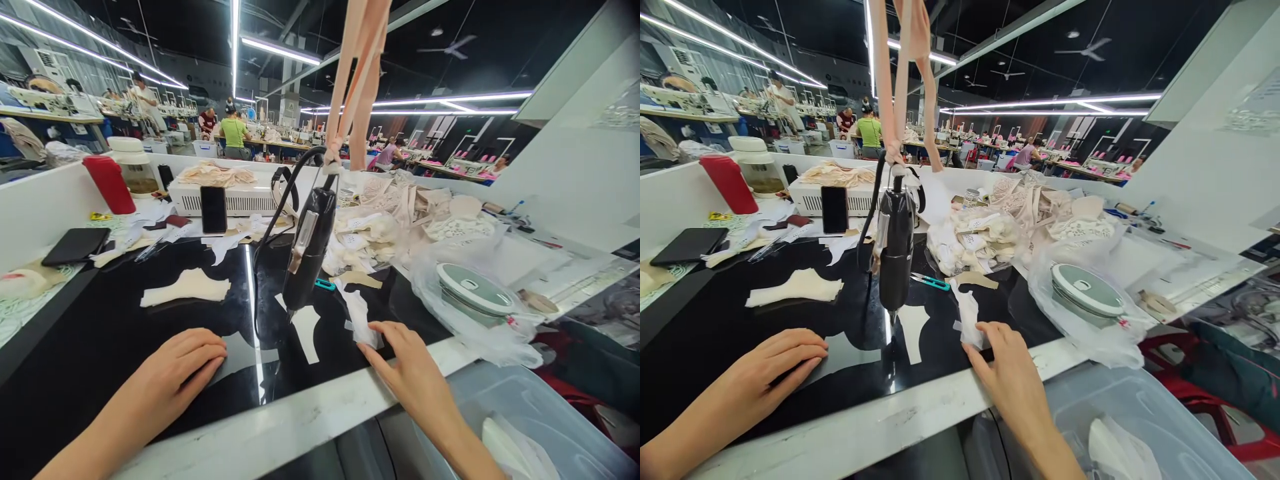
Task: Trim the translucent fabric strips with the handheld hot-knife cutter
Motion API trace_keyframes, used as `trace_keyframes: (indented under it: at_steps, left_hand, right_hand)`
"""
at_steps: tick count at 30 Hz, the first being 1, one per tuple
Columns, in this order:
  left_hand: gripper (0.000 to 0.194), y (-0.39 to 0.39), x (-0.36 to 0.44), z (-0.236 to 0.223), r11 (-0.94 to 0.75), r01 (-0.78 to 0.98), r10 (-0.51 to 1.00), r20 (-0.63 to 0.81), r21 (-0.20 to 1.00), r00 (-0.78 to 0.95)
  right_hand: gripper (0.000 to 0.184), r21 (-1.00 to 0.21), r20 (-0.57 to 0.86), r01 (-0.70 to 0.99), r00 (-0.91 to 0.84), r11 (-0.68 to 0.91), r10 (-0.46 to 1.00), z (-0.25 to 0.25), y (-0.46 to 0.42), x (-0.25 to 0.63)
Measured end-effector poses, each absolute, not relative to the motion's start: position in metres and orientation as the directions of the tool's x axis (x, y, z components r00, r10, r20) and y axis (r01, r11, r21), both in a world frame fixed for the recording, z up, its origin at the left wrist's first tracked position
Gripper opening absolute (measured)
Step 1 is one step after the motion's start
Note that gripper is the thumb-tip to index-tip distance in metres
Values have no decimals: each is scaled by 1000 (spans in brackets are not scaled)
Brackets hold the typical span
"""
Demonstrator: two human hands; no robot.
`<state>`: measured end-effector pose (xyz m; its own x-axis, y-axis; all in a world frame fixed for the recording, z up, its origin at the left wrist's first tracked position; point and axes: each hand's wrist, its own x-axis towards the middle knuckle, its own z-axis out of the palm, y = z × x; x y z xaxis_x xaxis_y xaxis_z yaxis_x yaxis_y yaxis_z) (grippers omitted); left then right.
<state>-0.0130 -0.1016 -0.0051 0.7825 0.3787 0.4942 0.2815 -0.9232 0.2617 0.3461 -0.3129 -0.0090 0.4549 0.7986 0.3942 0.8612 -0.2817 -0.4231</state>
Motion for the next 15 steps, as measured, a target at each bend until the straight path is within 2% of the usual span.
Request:
trace_keyframes:
  at_steps: [10, 15]
  left_hand:
    - [21, -99, -15, -6, -919, 291, 388, 486, 265, 783]
    - [20, -111, -3, 11, -946, 250, 322, 506, 206, 801]
  right_hand:
    - [34, -576, 356, 779, 513, -248, 781, 2, -316, 357]
    - [34, -632, 355, 744, 525, -215, 773, 3, -313, 360]
